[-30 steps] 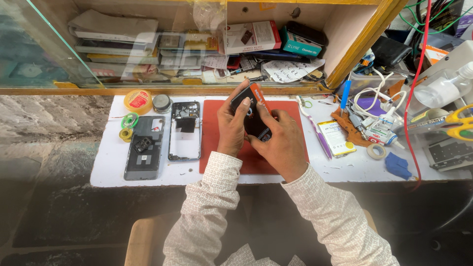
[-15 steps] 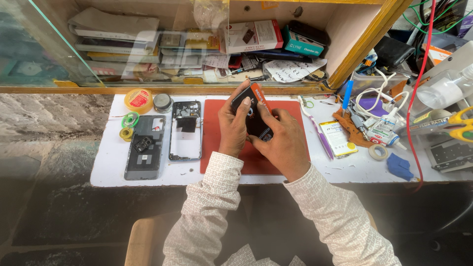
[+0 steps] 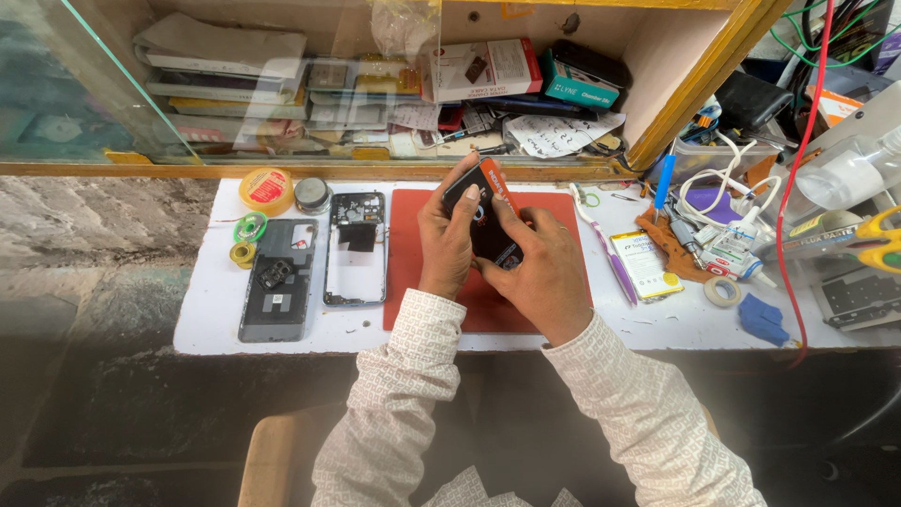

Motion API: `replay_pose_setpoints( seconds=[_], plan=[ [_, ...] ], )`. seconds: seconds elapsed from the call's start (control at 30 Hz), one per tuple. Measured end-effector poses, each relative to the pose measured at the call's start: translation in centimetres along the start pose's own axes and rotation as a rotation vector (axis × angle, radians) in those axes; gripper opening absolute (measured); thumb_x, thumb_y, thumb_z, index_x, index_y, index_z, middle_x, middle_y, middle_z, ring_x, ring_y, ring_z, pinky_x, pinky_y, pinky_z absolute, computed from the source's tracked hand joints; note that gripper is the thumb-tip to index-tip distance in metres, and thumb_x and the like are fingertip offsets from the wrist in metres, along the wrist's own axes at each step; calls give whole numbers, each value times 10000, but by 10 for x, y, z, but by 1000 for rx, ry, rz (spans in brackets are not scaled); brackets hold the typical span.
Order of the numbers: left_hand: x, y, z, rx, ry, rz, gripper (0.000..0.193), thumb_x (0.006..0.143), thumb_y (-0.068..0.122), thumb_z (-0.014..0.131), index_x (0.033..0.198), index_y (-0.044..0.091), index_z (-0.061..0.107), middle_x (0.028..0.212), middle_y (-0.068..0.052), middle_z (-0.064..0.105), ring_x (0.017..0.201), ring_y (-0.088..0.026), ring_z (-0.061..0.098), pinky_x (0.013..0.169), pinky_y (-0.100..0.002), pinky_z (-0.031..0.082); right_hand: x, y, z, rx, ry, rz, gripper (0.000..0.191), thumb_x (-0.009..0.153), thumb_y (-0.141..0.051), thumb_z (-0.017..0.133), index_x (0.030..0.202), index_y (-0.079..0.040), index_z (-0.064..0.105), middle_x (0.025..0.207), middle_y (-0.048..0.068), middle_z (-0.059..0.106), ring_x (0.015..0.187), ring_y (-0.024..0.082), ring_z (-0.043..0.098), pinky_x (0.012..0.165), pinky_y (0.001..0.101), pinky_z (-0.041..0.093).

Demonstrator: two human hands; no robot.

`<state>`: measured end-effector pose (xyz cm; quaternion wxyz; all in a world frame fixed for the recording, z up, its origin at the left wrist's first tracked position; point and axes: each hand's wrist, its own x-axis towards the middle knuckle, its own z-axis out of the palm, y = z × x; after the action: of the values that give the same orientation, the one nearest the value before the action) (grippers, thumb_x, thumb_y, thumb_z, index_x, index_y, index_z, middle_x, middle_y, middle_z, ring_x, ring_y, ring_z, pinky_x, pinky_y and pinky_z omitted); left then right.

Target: The person cuts a strip of double-sided adhesive tape with scissors, peels its backing, and applies the tape along the edges of a green phone back cover. They then press the back cover onto the phone frame and press the assembled phone together on the work mat.

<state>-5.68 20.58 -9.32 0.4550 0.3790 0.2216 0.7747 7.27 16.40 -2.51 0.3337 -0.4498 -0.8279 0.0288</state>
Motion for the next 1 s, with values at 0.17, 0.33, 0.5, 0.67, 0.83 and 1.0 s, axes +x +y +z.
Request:
replay_pose_setpoints(
  seconds=[0.17,0.33,0.5,0.67,0.83,1.0],
  plan=[
    [1,-1,1,-7,-16,7,419,1040,89,579,1443,-24,562,1315,-187,693,1167,-190,675,1056,-337,542,-2,0,-1,-11,-1,2,800,671,-241,913,1396,-84,612,1045,164,647,955,336,645,818,447,524],
    [0,1,2,-7,-15,13,412,1048,88,577,1445,-24,564,1320,-186,693,1177,-203,672,1063,-346,540,-2,0,-1,-4,4,-4,794,680,-247,912,1396,-83,612,1047,163,642,956,331,645,822,446,525],
    [1,2,3,-33,3,-9,398,1050,94,567,1433,-17,563,1301,-190,701,1170,-218,687,1051,-359,559,-2,1,3,-20,10,-12,787,681,-258,911,1389,-83,616,1034,153,634,960,322,638,823,441,525],
    [0,2,3,-22,-3,22,397,1056,84,566,1438,-23,564,1308,-189,698,1182,-213,682,1063,-345,545,-2,5,6,-27,1,-41,786,698,-263,901,1399,-71,604,1050,164,609,980,340,626,835,455,516],
    [0,1,2,-39,29,-1,396,1054,87,575,1434,-25,573,1301,-185,701,1154,-197,675,1044,-336,544,-2,7,9,-48,-15,-48,777,724,-286,889,1409,-71,593,1082,174,589,958,361,615,813,470,506],
    [1,0,1,-84,34,-10,390,1045,92,580,1419,-17,578,1273,-183,707,1124,-198,691,1018,-338,562,-2,8,10,-87,-37,-63,770,742,-313,878,1416,-83,587,1099,166,579,931,356,611,788,474,483]
  ],
)
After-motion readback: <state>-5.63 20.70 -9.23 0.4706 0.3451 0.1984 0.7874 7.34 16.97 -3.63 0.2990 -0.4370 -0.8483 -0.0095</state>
